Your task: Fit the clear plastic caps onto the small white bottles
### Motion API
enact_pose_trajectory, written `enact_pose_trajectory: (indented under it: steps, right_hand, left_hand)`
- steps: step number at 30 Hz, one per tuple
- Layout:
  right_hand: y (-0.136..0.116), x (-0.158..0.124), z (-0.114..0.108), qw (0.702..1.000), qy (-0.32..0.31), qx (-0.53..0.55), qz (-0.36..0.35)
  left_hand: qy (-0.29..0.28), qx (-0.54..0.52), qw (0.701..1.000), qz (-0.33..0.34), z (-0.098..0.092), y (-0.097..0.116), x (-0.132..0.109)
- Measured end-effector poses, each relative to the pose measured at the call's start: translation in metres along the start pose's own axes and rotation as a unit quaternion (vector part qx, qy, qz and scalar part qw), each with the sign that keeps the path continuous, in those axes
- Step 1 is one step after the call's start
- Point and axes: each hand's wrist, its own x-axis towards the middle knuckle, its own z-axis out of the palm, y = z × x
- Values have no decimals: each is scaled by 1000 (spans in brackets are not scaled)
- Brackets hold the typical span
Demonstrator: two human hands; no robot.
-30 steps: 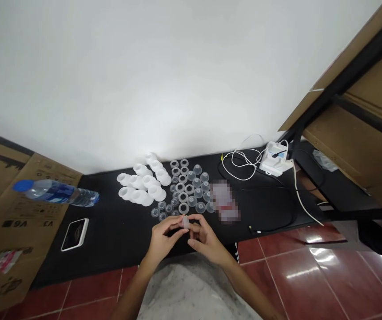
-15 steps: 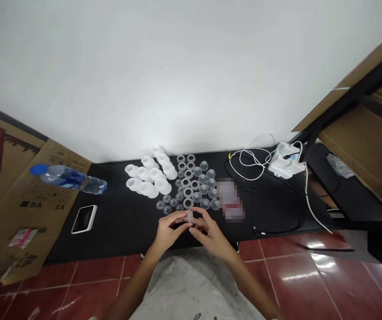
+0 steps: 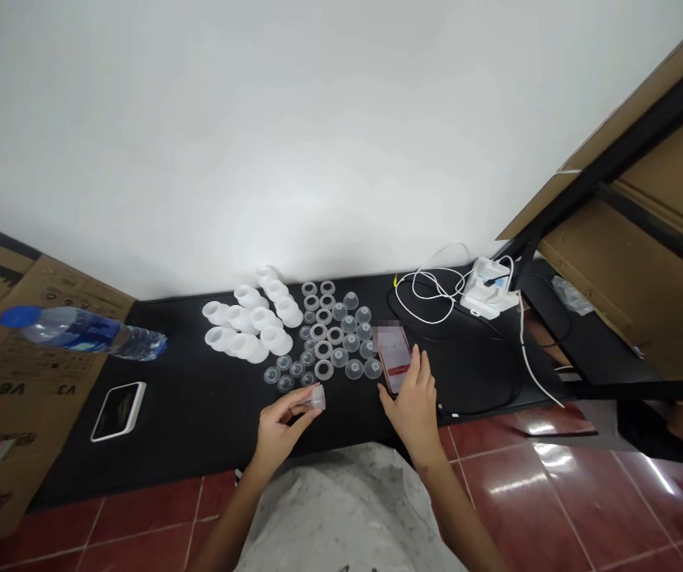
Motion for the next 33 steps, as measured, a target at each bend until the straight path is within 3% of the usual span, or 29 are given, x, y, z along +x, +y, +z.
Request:
enact_pose_trajectory:
  steps: [7, 24, 29, 33]
  right_hand:
    - [-8, 0, 3, 999, 49, -17, 17]
    - [16, 8, -3, 998, 23, -22, 49]
    - [6, 15, -14, 997, 55, 37, -49]
    - [-16, 18, -14, 994, 29, 21, -107]
  left_hand:
    - [-6, 0, 1000, 7, 2, 4, -1]
    - [-25, 26, 999, 33, 2, -3, -6]
    - [5, 46, 997, 58, 4, 2, -4]
    - [-4, 62, 995, 81, 4, 8, -1]
